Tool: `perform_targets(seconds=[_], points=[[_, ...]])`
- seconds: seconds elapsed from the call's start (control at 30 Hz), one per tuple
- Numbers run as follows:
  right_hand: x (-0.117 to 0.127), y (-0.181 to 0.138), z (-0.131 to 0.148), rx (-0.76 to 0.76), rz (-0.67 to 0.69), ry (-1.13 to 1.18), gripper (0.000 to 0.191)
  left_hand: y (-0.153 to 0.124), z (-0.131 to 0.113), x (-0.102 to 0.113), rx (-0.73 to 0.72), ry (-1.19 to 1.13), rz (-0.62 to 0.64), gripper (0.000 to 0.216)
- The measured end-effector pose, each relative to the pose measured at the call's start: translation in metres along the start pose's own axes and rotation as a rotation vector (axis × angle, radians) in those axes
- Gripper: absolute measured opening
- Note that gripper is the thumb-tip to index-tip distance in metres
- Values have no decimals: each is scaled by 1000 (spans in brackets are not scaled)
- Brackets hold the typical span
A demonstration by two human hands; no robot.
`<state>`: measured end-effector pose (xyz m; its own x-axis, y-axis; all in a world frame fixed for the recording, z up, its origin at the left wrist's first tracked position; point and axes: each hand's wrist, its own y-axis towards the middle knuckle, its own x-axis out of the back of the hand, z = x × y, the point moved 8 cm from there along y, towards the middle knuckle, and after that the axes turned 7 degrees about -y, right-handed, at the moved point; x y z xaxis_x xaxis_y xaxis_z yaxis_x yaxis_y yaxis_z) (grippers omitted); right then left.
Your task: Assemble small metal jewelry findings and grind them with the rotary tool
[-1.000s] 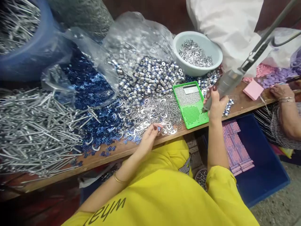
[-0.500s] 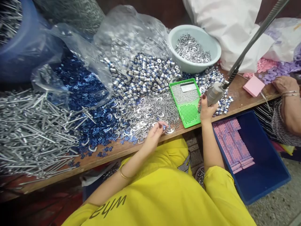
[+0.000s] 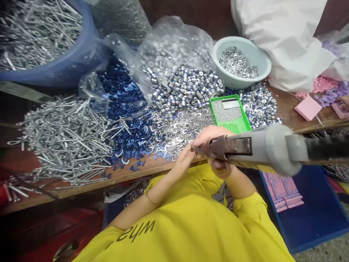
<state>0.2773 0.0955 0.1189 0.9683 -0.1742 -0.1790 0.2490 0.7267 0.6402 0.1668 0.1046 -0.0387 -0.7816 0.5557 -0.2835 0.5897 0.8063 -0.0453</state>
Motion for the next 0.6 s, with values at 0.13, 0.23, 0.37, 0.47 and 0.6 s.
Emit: perform_targets(seconds=[0.13, 0.23, 0.37, 0.47, 0.6], points=[[-5, -9, -14, -1, 27, -46, 50, -4, -5, 3, -2, -1, 6, 41], [-3, -11, -14, -40, -58, -65, 49, -5, -9, 3, -6, 9, 22, 43], [-7, -8, -7, -65, -105, -50, 49, -5, -16, -3, -20, 21, 64, 46], [-12, -4, -3, -48, -72, -75, 48, -6, -21, -5, -20, 8, 43, 46], [-10, -9, -1, -26, -66, -164, 52, -8, -22, -3, 9, -6, 0, 48]])
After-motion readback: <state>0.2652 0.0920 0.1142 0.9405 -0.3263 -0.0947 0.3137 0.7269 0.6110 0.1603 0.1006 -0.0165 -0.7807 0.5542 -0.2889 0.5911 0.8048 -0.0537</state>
